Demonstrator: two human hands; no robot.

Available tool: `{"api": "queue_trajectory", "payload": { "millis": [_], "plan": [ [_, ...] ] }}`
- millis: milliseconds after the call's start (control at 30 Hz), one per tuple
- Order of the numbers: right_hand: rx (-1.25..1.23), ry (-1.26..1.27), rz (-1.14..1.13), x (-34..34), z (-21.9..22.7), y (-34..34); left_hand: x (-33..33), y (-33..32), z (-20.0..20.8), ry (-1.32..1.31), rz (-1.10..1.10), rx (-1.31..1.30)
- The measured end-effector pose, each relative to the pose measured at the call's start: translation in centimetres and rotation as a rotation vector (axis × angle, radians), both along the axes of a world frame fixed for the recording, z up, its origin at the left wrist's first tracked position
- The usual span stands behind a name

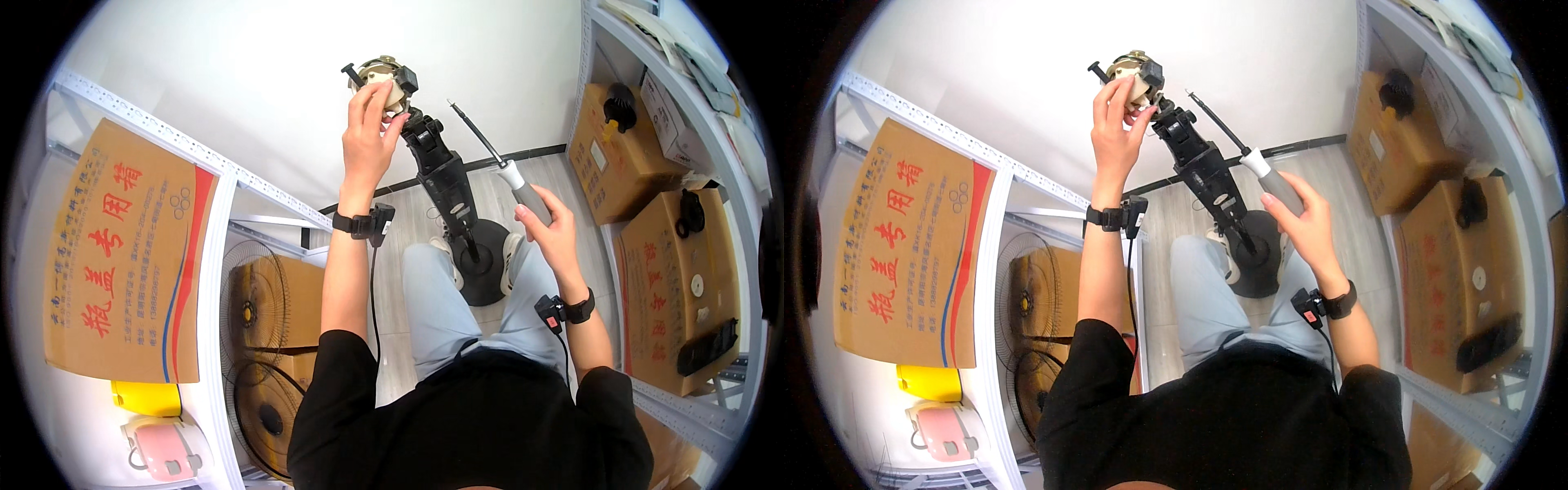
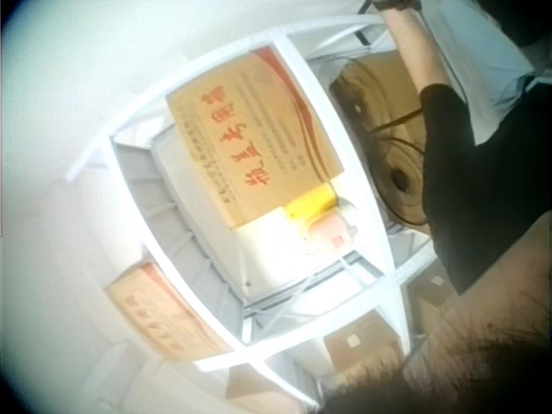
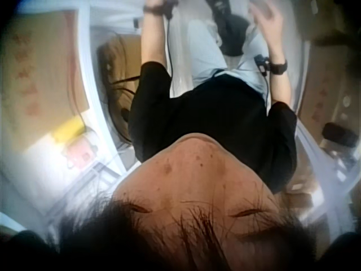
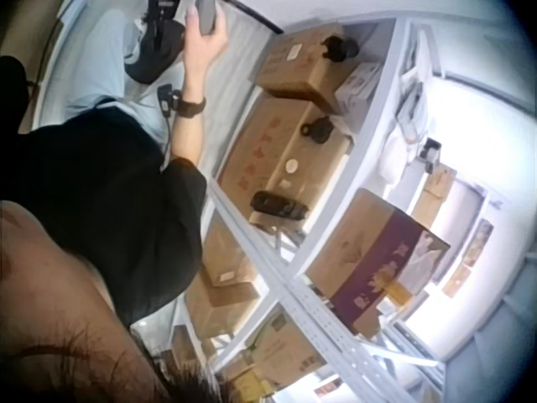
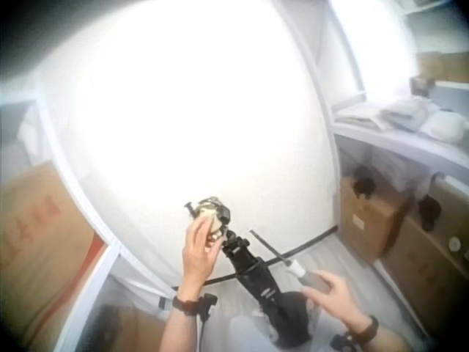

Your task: The person uses a screwdriver to loosen and tighten screws on a mechanical device mounted on a stand. They rotate the device to access different sides and adjust components with both hands.

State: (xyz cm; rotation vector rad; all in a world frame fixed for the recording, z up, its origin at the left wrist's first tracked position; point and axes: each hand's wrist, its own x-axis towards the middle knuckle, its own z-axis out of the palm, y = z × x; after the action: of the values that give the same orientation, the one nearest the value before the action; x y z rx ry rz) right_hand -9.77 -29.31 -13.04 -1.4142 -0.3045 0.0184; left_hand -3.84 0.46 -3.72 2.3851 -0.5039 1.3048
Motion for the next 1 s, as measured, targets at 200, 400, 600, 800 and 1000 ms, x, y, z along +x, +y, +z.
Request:
{"api": "queue_trajectory", "payload": {
  "millis": [200,400,600,800,1000],
  "plan": [
    [-0.015,0.026,0.016,0.0,-0.5,0.4,0.8,-0.2,-0.3,-0.157,0.071,0.105],
    [-0.034,0.037,0.002,0.4,-0.6,1.0,1.5,0.0,-0.1,-0.107,0.041,0.129],
    [-0.038,0.048,-0.021,0.6,-1.2,1.7,1.1,-0.8,0.0,-0.120,0.047,0.166],
    [-0.094,0.056,0.002,0.4,-1.7,1.9,0.5,-0.6,-0.3,-0.126,0.080,0.283],
    [-0.050,0.063,-0.006,0.5,-2.0,1.9,0.6,-1.1,-0.1,-0.104,0.093,0.301]
  ]
}}
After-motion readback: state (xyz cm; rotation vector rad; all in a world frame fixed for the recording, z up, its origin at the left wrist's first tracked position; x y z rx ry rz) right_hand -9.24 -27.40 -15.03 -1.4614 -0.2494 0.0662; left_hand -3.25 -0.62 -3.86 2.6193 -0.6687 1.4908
